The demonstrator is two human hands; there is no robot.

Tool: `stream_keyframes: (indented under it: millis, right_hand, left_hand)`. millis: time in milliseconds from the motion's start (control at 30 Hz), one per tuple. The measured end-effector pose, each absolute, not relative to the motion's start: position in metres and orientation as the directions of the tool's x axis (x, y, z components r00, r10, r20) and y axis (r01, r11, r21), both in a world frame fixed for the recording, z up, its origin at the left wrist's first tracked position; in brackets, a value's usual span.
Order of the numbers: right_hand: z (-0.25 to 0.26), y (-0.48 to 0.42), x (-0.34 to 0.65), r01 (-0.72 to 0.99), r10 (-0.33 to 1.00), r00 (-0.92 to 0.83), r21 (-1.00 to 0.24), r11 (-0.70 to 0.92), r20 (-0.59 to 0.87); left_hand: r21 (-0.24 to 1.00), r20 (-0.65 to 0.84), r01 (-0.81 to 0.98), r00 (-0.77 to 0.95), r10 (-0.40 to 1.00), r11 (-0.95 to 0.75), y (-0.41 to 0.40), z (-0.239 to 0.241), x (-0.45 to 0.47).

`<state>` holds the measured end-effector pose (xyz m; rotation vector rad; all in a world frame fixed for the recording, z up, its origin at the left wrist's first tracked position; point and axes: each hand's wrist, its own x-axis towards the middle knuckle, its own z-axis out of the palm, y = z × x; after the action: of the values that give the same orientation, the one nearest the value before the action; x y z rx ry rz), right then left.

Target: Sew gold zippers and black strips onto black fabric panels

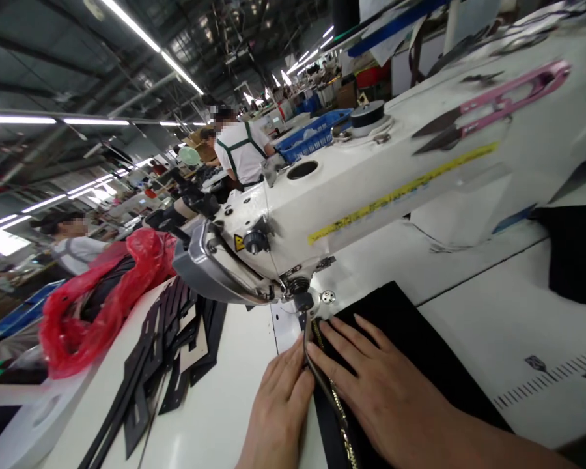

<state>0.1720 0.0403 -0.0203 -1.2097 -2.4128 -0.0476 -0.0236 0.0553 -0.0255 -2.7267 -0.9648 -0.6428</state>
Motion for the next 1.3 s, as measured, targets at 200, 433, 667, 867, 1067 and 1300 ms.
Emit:
stream_keyframes:
  millis: [200, 433, 667, 867, 1067, 1300]
  right_hand:
    - [-0.019, 0.040, 0.171, 0.762, 0.778, -0.505, -0.231, 0.605, 0.374]
    - [-0.019, 0.038, 0.172, 0.748, 0.795, -0.506, -0.288, 0.598, 0.334]
    - [-0.029, 0.038, 0.168, 0.771, 0.773, -0.475, -0.226, 0.596, 0.421]
    - [-0.024, 0.039, 0.174, 0.758, 0.736, -0.521, -0.163, 0.632, 0.431]
    - [-0.024, 0.040, 0.180, 0.736, 0.653, -0.607, 0.009, 0.677, 0.454]
    - [-0.024, 0.045, 0.182, 0.684, 0.562, -0.687, 0.149, 0.714, 0.460]
  left_hand:
    - [-0.013, 0.452, 0.631, 0.695, 0.559, -0.775, 0.055, -0.030, -0.026]
    - [-0.027, 0.457, 0.631, 0.698, 0.552, -0.776, 0.054, -0.035, -0.030]
    - [-0.036, 0.421, 0.632, 0.712, 0.561, -0.774, 0.054, -0.030, -0.027]
    - [-0.018, 0.426, 0.622, 0.713, 0.557, -0.783, 0.052, -0.027, -0.025]
    - [-0.001, 0.445, 0.667, 0.667, 0.597, -0.745, 0.050, -0.029, -0.020]
    - [0.105, 0.542, 0.713, 0.543, 0.641, -0.693, 0.045, -0.028, -0.010]
